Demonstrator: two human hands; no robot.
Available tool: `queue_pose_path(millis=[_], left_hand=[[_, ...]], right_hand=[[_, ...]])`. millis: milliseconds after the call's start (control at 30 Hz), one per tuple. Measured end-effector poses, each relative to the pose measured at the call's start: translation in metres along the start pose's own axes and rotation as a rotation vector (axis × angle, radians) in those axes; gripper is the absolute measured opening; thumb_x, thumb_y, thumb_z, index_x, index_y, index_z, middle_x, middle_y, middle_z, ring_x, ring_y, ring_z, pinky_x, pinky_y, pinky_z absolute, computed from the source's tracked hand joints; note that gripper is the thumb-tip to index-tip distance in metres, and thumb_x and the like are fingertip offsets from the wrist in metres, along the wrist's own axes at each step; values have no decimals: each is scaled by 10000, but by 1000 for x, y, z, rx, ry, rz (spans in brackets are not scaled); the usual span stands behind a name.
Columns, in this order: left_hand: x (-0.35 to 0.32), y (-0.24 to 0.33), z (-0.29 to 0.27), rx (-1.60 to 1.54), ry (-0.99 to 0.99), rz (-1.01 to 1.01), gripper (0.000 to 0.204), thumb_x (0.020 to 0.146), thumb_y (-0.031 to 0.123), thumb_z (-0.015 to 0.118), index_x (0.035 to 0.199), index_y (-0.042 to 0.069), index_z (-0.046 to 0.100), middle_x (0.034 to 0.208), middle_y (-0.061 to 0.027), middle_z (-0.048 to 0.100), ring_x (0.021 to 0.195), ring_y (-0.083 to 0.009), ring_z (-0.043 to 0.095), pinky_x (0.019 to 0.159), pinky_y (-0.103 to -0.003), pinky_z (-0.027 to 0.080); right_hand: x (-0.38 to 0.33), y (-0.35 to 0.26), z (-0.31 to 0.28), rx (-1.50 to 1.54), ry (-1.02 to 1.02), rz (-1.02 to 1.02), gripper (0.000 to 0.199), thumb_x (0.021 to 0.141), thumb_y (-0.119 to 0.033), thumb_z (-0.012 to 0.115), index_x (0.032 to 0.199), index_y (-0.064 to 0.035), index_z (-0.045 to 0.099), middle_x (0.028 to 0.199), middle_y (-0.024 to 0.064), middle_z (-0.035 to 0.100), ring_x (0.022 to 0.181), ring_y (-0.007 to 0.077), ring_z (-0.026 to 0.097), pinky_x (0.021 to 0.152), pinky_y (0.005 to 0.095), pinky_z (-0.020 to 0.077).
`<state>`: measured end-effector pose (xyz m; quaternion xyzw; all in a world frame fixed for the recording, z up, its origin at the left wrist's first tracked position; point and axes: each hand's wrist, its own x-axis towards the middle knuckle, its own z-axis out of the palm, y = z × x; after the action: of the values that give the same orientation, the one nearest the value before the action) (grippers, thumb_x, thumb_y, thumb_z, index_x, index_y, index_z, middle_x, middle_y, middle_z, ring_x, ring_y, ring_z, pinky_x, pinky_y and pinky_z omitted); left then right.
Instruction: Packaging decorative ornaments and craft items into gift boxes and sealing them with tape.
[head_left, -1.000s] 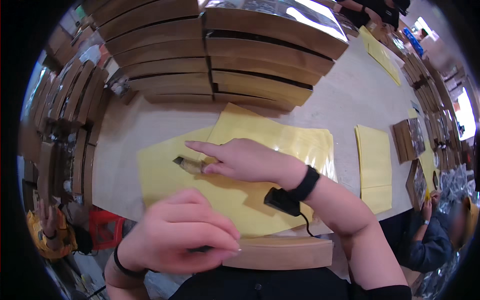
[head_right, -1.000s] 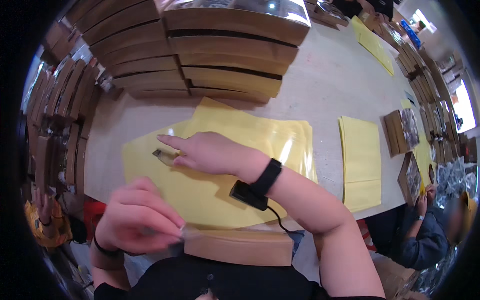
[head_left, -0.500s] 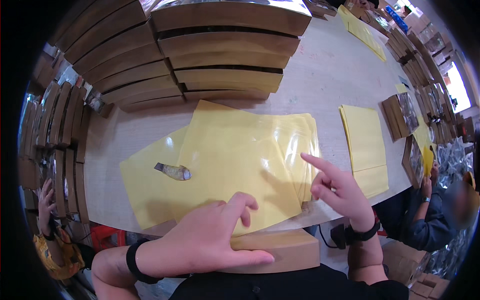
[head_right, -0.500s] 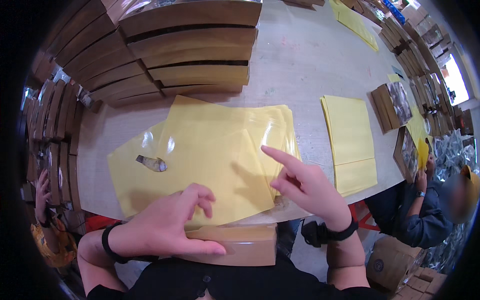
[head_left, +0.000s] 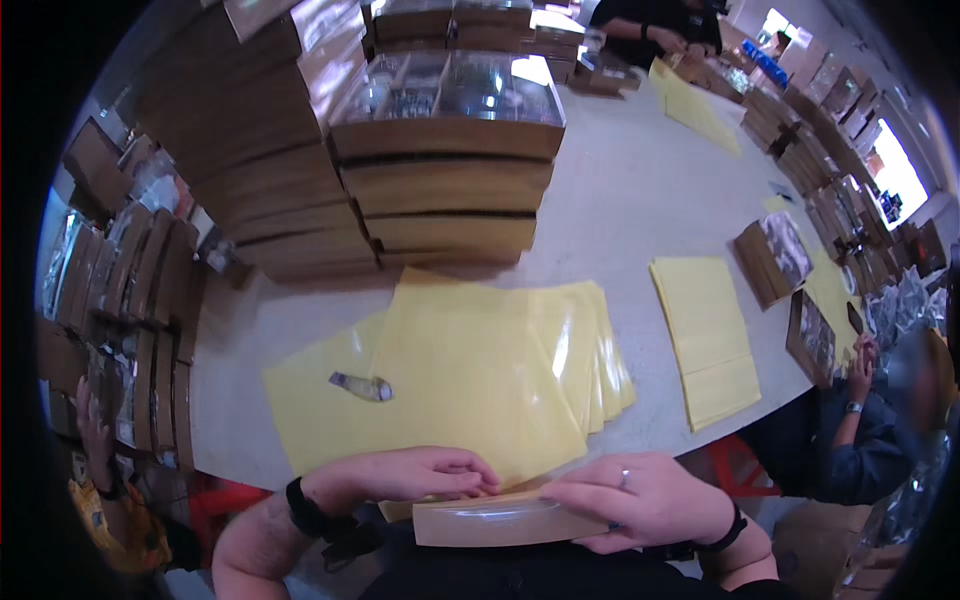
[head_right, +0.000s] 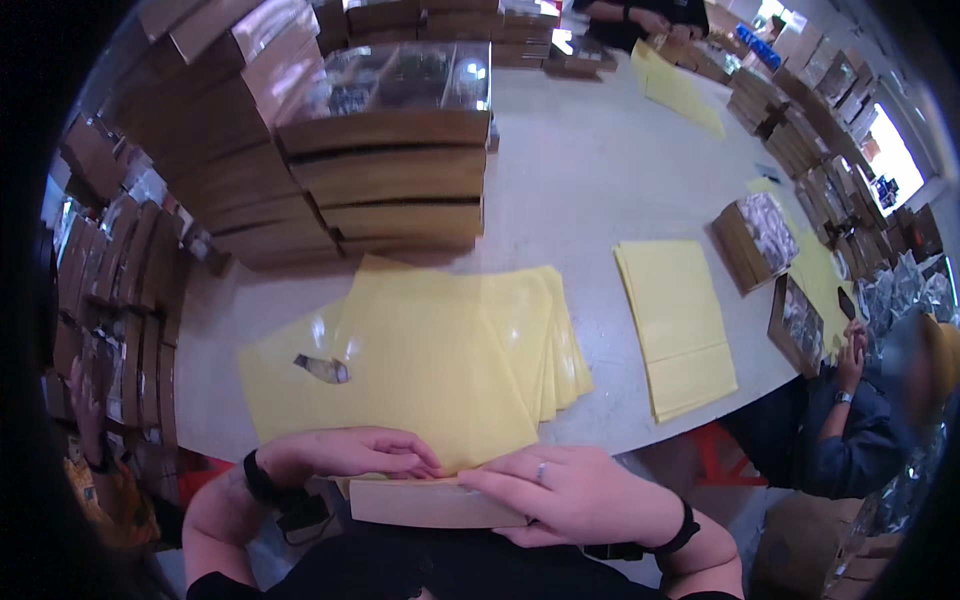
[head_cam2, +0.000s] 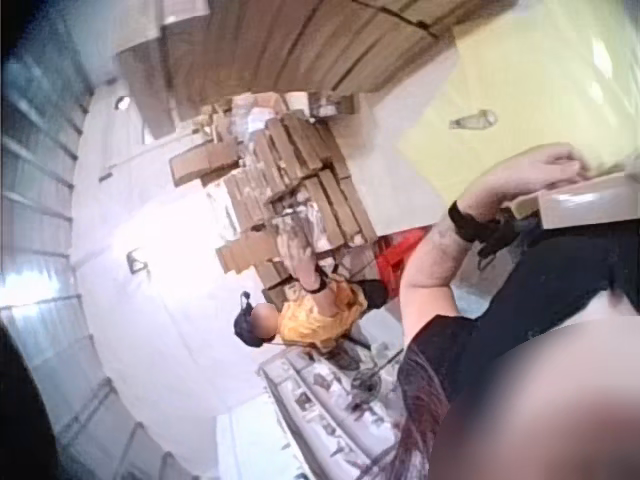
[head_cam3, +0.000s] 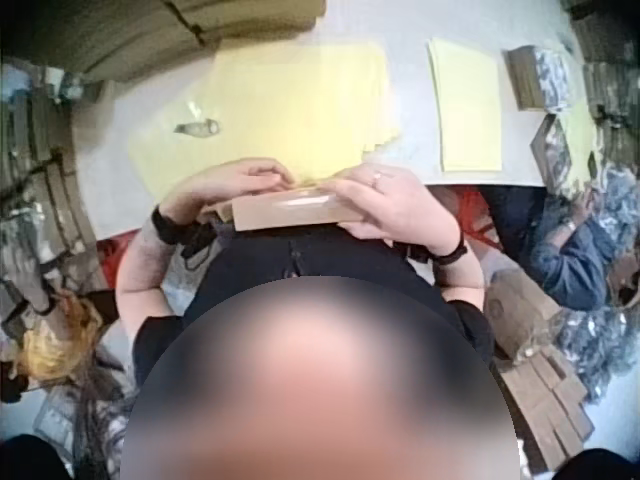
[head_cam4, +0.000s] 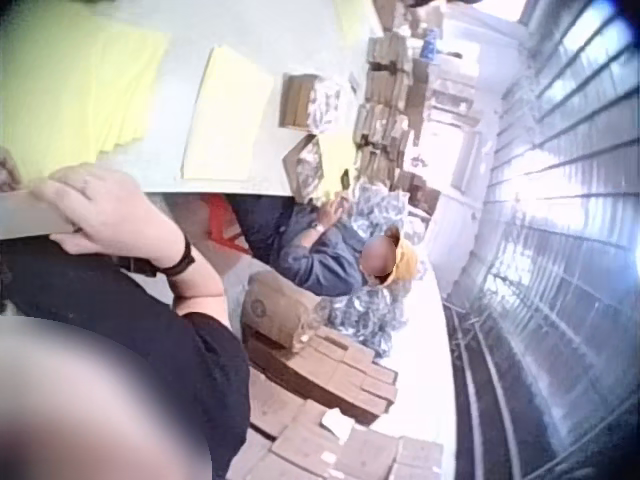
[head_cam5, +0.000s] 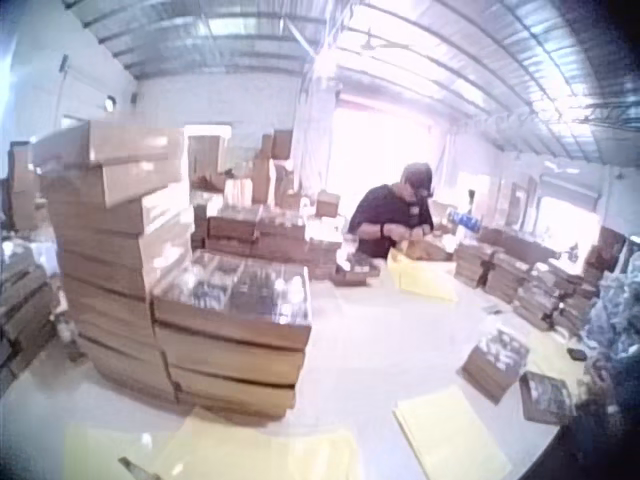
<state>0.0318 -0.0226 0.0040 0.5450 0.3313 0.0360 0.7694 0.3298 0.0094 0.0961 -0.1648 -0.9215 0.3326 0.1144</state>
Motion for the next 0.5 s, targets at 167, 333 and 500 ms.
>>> queue_pose_path(millis=[167, 333, 500], left_hand=[[-62, -4, -3, -406, 607, 61, 304, 1026, 309, 467, 1102, 31, 566, 1114, -148, 653, 1043, -224, 636, 895, -337, 508], [-128, -43, 2, -554, 1210, 277, 212, 1028, 232, 451, 965, 51, 541, 929, -152, 682, 839, -245, 693, 684, -319, 565], [-129, -55, 0, -585, 1357, 396, 216, 1016, 255, 460, 898, 94, 541, 829, -70, 651, 745, -200, 658, 591, -303, 508]], right_hand=[[-3, -5, -32, 111, 286, -132, 501, 781, -249, 763, 1212, -44, 609, 947, 76, 665, 833, 268, 647, 737, 338, 513], [46, -20, -92, 794, 1396, -49, 380, 998, -242, 486, 1280, 11, 523, 1212, 120, 604, 1082, 192, 605, 944, 330, 486], [93, 65, -144, 1298, 1193, -45, 320, 943, -290, 603, 1197, -96, 588, 1101, 51, 648, 1033, 169, 602, 898, 346, 507]])
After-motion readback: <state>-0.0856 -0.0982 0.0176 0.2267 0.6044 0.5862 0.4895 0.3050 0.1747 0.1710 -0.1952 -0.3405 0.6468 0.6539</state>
